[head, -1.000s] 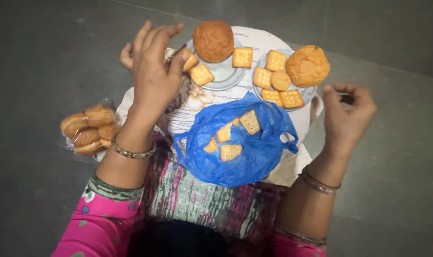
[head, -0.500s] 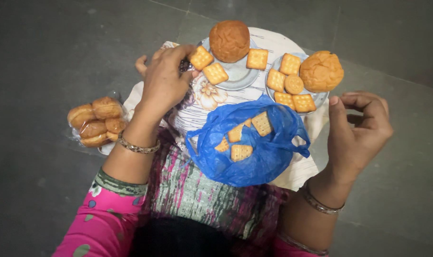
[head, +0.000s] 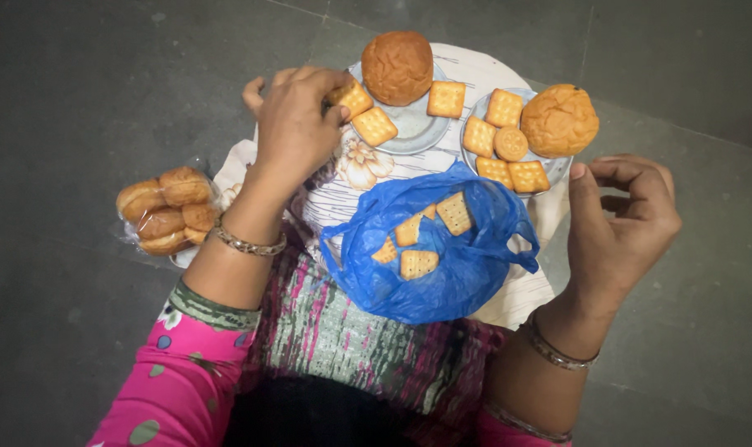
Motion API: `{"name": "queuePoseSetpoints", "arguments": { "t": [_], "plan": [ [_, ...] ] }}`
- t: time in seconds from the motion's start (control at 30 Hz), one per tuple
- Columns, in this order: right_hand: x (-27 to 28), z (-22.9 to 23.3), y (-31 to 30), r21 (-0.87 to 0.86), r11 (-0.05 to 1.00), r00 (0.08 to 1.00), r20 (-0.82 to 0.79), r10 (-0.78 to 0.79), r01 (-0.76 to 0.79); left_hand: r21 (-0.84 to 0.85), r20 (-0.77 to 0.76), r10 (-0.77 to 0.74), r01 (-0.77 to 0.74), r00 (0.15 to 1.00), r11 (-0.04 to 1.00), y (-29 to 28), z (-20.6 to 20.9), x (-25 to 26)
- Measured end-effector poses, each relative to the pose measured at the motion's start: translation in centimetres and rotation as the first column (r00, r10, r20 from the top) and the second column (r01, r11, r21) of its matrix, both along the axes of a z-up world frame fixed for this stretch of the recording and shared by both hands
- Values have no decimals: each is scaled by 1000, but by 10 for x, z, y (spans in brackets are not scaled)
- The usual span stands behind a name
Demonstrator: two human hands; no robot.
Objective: The person sits on the floor and unpacks various bakery items, including round bread rolls and square biscuits, from plastic bags. They arrange the items onto two metal plates placed on a cloth, then fold the empty blue bag.
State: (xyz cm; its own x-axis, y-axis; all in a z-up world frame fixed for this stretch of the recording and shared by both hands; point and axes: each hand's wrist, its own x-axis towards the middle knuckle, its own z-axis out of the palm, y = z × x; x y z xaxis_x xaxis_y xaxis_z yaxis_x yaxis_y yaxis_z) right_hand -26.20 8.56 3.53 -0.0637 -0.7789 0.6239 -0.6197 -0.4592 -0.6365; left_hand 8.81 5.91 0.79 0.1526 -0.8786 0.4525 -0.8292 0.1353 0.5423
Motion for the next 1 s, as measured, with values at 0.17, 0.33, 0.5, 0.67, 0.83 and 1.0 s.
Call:
{"name": "queuePoseSetpoints", "arguments": {
  "t": [0.17, 0.33, 0.5, 0.67, 0.83, 1.0],
  "plan": [
    [0, 0, 1, -7, 1000, 1000, 0, 7, -7, -1, -19, -8, 8, 1000, 1000, 1, 2, -4],
    [-1, 0, 1, -12, 1000, 1000, -5, -9, 9, 22, -20, -5, 6, 1000, 1000, 10, 7, -2],
    [0, 0, 2, -5, 1000, 1000, -4, 17, -17, 62, 6, 1, -1, 1000, 998, 4, 6, -5],
    [7, 11, 3, 12, 1000, 1000, 2, -5, 5, 28, 107, -206, 205, 973, 978, 8, 10, -9],
    [21, 29, 8, 39, 999, 998, 55, -35, 33, 89, 214, -323, 311, 922, 946, 20, 10, -10],
    [24, 35, 10, 23, 999, 999, 21, -25, 25, 68, 243, -286, 278, 927, 958, 28, 13, -7]
  ]
}}
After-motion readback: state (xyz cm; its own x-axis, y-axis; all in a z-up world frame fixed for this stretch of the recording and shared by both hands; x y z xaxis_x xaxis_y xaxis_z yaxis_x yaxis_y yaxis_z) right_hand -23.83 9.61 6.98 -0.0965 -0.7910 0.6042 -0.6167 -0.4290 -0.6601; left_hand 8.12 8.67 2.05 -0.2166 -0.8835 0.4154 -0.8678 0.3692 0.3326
